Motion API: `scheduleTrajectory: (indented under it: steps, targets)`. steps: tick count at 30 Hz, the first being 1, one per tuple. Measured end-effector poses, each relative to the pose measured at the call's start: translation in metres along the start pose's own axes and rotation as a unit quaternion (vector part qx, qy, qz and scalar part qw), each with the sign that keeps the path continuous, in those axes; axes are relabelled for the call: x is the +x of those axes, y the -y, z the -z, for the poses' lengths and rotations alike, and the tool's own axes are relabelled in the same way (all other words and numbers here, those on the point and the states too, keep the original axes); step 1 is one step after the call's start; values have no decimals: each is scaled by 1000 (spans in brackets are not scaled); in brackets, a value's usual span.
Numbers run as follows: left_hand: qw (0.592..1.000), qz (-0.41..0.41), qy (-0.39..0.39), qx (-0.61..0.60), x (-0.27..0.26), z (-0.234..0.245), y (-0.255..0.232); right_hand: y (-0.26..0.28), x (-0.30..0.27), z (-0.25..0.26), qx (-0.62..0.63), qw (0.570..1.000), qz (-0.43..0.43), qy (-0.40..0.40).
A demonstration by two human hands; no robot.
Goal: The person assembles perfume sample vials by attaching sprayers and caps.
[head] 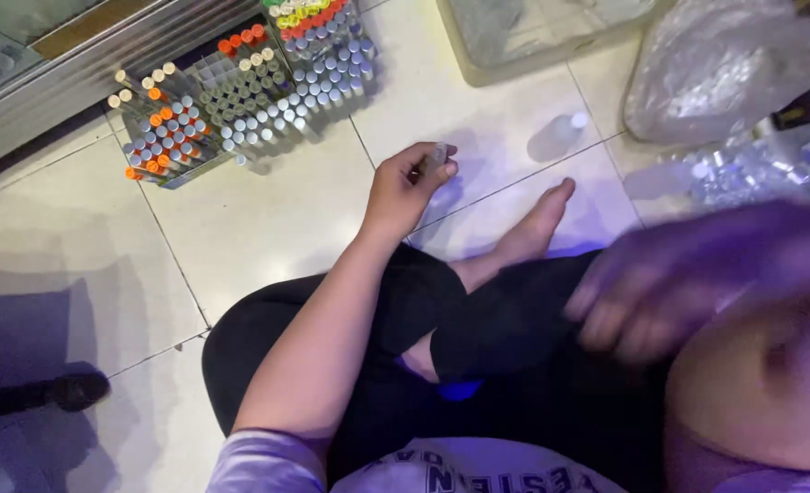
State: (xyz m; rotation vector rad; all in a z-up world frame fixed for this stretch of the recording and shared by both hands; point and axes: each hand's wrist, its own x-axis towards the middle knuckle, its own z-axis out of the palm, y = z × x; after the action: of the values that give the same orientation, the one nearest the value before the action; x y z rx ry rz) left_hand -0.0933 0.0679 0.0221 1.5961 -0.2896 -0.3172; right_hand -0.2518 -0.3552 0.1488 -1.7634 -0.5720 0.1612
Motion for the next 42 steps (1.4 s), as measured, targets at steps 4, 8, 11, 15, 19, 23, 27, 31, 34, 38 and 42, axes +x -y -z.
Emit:
scheduleTrajectory:
  steps: [4, 8, 11, 15, 19, 23, 27, 31, 34, 38, 42]
  targets:
    - [998, -7, 55, -25, 3, -9, -7, 43, 78, -53, -16, 981, -64, -184]
    - [999, -2, 41, -30, 14, -36, -6, 33, 116, -52, -80, 862, -340, -368]
    - [998, 27, 52, -27, 31, -56, 19, -66, 98, -33, -67, 916, -301, -258]
    - [998, 30, 59, -6, 47, -82, 30, -142, 95, -46, -194, 891, -327, -250]
    - [998, 28, 60, 7, 49, -103, 32, -157, 99, -51, -295, 880, -327, -180]
    - [997, 33, 55, 34, 49, -117, 34, -154, 109, -60, -322, 875, -331, -147]
    - [997, 9, 38, 72, 43, -122, 31, -146, 122, -60, -311, 875, -346, -132]
    - [976, -127, -22, 173, 43, -123, 41, -155, 130, -61, -322, 859, -378, -125]
    - [952, -205, -21, 226, 41, -122, 50, -163, 131, -64, -340, 849, -385, -124]
    - [960, -149, 25, 237, 44, -124, 52, -156, 133, -65, -332, 872, -331, -139]
    - [969, -104, 46, 218, 39, -116, 48, -109, 144, -74, -319, 889, -287, -162]
